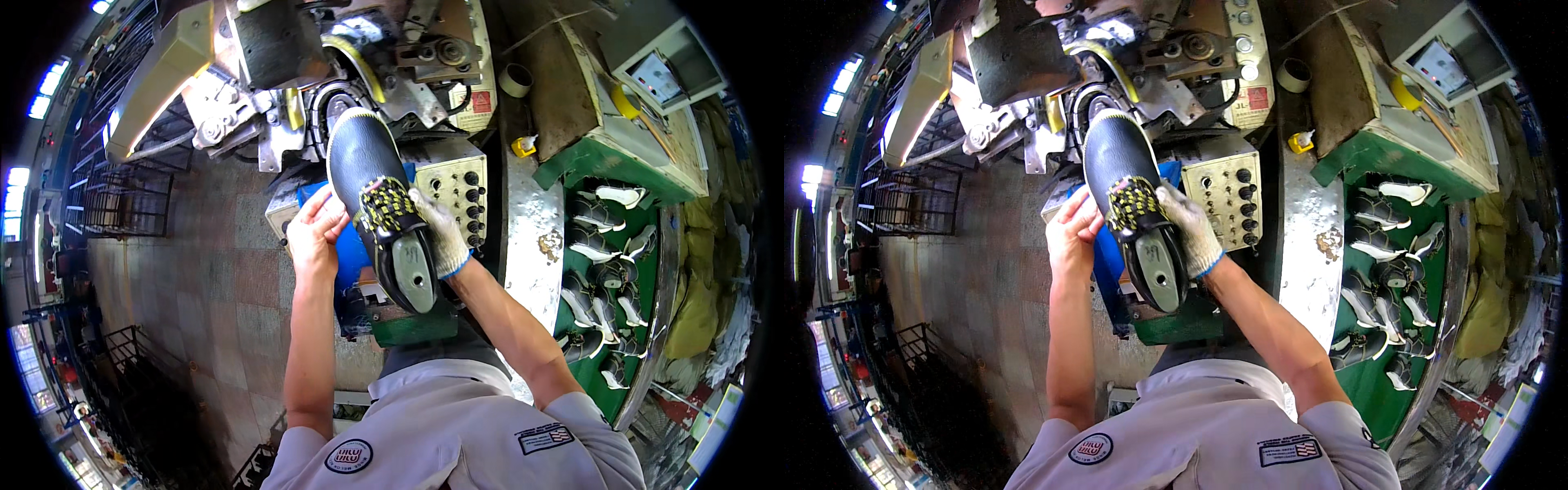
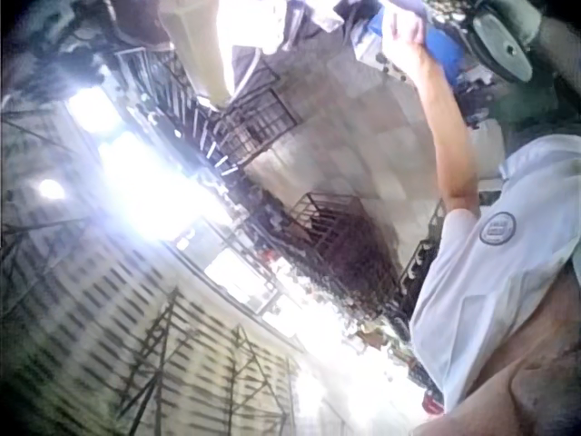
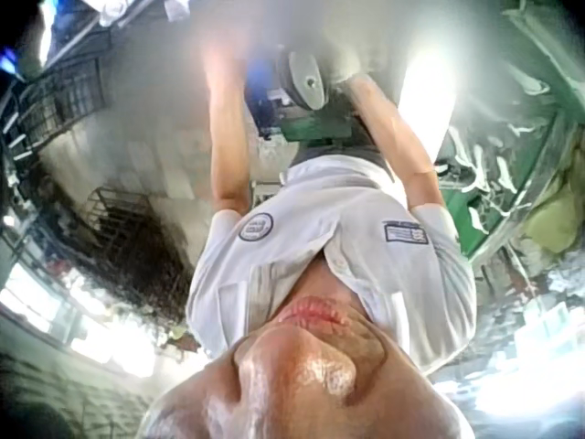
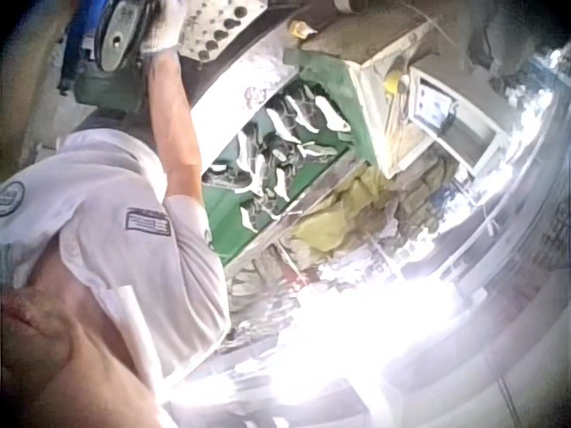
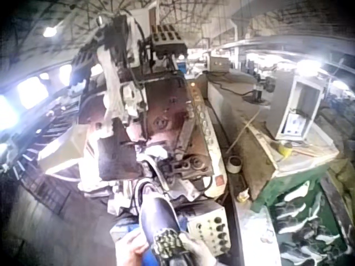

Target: The person places a shoe into a lasting machine to shape the toe, removes it, and then places it onto a moving green conveyor belt alongside other shoes.

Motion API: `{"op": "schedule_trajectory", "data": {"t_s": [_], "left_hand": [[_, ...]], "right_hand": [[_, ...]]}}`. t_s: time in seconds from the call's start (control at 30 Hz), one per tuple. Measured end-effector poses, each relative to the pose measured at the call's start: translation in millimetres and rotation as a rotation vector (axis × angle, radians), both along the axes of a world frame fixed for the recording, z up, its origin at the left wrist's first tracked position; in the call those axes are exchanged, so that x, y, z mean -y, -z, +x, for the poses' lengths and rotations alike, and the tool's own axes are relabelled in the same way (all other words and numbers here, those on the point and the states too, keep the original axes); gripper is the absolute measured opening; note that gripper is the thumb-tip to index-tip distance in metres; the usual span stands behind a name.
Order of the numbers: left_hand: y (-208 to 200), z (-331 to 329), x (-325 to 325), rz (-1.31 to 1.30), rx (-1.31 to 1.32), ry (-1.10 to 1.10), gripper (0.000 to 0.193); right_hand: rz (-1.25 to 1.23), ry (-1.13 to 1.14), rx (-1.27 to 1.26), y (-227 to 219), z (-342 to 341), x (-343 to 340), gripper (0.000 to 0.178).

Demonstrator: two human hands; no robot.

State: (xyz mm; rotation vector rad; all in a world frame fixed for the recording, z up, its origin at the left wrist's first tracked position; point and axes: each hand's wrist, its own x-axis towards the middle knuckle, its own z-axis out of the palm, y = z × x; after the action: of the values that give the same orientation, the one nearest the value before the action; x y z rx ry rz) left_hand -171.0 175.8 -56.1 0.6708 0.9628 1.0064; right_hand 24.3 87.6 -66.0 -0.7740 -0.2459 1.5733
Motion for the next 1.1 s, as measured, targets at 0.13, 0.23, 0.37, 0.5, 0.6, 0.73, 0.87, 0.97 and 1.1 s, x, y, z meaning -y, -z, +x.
{"op": "schedule_trajectory", "data": {"t_s": [0.13,0.23,0.37,0.5,0.6,0.73,0.87,0.97,1.1], "left_hand": [[-15,4,-30,0.082,-0.019,-0.121,0.056],[4,11,-38,0.069,-0.005,-0.175,0.056],[41,34,-12,-0.19,0.027,-0.113,0.035],[40,47,3,-0.381,0.115,-0.098,0.048],[21,40,-13,-0.211,-0.018,-0.026,0.052],[25,27,-18,-0.22,-0.066,0.053,0.056],[27,30,-14,-0.19,-0.155,0.038,0.058],[23,32,-14,-0.193,-0.198,0.046,0.059],[57,28,-16,-0.087,-0.207,0.037,0.058]], "right_hand": [[0.044,0.062,0.028,-4,-10,-48,0.056],[0.01,0.112,0.095,-1,-16,-75,0.05],[-0.111,0.157,0.233,18,-11,-80,0.051],[-0.103,0.201,0.307,18,-12,-79,0.048],[-0.039,0.228,0.257,19,-19,-89,0.045],[-0.118,0.254,0.175,17,-31,-87,0.043],[-0.118,0.204,0.154,17,-27,-85,0.041],[-0.144,0.224,0.144,17,-27,-87,0.045],[-0.093,0.153,0.283,20,-25,-83,0.048]]}}
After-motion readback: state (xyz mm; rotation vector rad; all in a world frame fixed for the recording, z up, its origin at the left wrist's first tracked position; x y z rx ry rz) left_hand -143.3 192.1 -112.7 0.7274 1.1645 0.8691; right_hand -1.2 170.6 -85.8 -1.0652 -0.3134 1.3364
